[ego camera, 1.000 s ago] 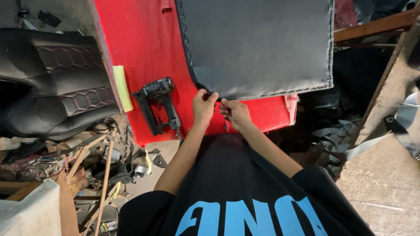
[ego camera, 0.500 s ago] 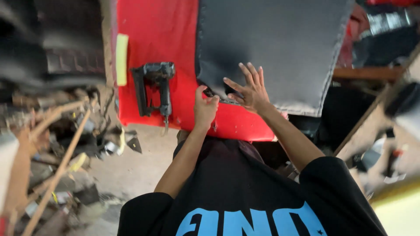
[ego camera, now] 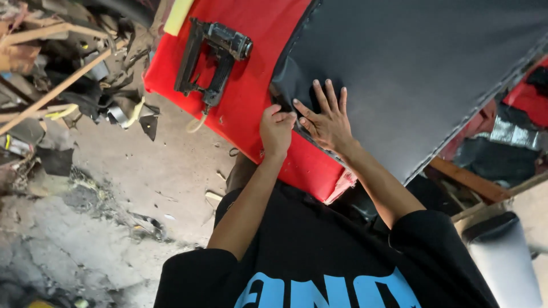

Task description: Stapling black vinyl fabric onto a red board to create an upholstered component using a pneumatic stapler.

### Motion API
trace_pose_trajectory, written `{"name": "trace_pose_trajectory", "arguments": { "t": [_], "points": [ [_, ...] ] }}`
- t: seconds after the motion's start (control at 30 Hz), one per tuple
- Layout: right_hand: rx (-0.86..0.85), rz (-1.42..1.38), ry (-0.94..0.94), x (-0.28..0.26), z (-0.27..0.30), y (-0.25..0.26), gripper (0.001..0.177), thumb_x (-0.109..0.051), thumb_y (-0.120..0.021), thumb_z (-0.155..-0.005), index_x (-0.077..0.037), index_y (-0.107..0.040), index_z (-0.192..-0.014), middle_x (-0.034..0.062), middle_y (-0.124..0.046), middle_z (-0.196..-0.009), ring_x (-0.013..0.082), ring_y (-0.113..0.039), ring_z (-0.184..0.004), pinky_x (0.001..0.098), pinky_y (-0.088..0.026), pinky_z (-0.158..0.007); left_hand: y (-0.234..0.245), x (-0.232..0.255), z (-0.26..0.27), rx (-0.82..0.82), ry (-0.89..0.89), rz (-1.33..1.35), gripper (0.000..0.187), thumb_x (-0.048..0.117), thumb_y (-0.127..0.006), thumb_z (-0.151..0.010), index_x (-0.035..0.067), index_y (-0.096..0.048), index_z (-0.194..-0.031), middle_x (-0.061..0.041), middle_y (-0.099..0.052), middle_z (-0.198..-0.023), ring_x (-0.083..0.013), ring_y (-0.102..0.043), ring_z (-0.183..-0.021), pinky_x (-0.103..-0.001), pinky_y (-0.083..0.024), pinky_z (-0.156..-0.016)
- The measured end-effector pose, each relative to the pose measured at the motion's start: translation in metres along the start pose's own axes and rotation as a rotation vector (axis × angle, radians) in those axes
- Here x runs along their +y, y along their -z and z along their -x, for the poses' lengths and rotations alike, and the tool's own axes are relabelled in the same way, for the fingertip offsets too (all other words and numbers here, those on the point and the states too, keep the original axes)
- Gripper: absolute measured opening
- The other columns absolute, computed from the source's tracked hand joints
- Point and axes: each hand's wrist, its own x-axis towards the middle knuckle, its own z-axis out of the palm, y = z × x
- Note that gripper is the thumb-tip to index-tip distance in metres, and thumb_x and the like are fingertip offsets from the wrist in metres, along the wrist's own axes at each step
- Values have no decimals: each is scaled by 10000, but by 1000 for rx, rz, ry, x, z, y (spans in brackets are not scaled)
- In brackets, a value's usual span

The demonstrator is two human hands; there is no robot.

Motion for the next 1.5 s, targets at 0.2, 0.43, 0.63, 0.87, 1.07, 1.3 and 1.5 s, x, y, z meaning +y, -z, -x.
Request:
{"name": "trace_pose_trajectory", "arguments": {
  "t": [0.2, 0.43, 0.63, 0.87, 1.07, 1.3, 1.5],
  "points": [
    [-34, -4, -10, 4, -1, -2, 493, -609, -379, -1113, -532, -404, -1599, 145, -179, -1759, 452, -70, -1602, 713, 24, -1215, -6, -5, -5, 27, -13, 101, 645, 93, -882, -817, -32, -569, -1367, -248, -704, -1094, -287, -750, -958, -325, -663, -722],
    [-39, -19, 0, 5, 0, -6, 503, -623, -385, -1100, -540, -397, -1596, 136, -157, -1765, 464, -64, -1603, 736, 48, -1205, -8, -21, -19, -41, 62, -129, 674, 199, -871, -806, 92, -536, -1380, -53, -786, -988, -186, -765, -997, -334, -597, -826],
    [-35, 1, 13, 3, -5, -7, 487, -633, -391, -1093, -583, -397, -1578, 117, -163, -1766, 438, -35, -1603, 744, 64, -1190, 3, -7, -7, -54, 144, 122, 611, 59, -800, -862, -25, -496, -1385, -193, -716, -976, -218, -762, -763, -297, -659, -592],
    [-24, 26, 45, 4, -5, -8, 481, -651, -372, -1092, -601, -396, -1570, 111, -155, -1767, 438, -45, -1603, 738, 51, -1192, 15, -13, -35, -86, -35, 7, 436, 177, -814, -883, 63, -659, -1273, -130, -742, -975, -180, -729, -774, -261, -594, -567],
    [-2, 17, 54, 6, -3, -11, 500, -661, -391, -1086, -578, -414, -1579, 128, -166, -1761, 449, -59, -1598, 739, 49, -1187, 35, 29, -19, -235, -51, 35, 433, 128, -807, -900, 33, -635, -1285, -148, -688, -919, -195, -729, -778, -305, -653, -625],
    [23, 35, 86, 7, -4, -13, 501, -668, -400, -1087, -575, -434, -1578, 121, -161, -1761, 450, -59, -1596, 729, 51, -1186, 33, -12, -64, -79, -178, 23, 285, -5, -840, -796, 57, -719, -1047, -159, -716, -845, -214, -733, -778, -328, -608, -682],
    [41, 49, 104, 4, -8, -15, 507, -651, -413, -1091, -562, -422, -1591, 110, -168, -1759, 439, -68, -1595, 730, 30, -1190, 39, 4, -48, -102, -27, 53, 412, 176, -886, -843, -8, -657, -1132, -164, -691, -777, -179, -712, -617, -261, -630, -534]
  ]
}}
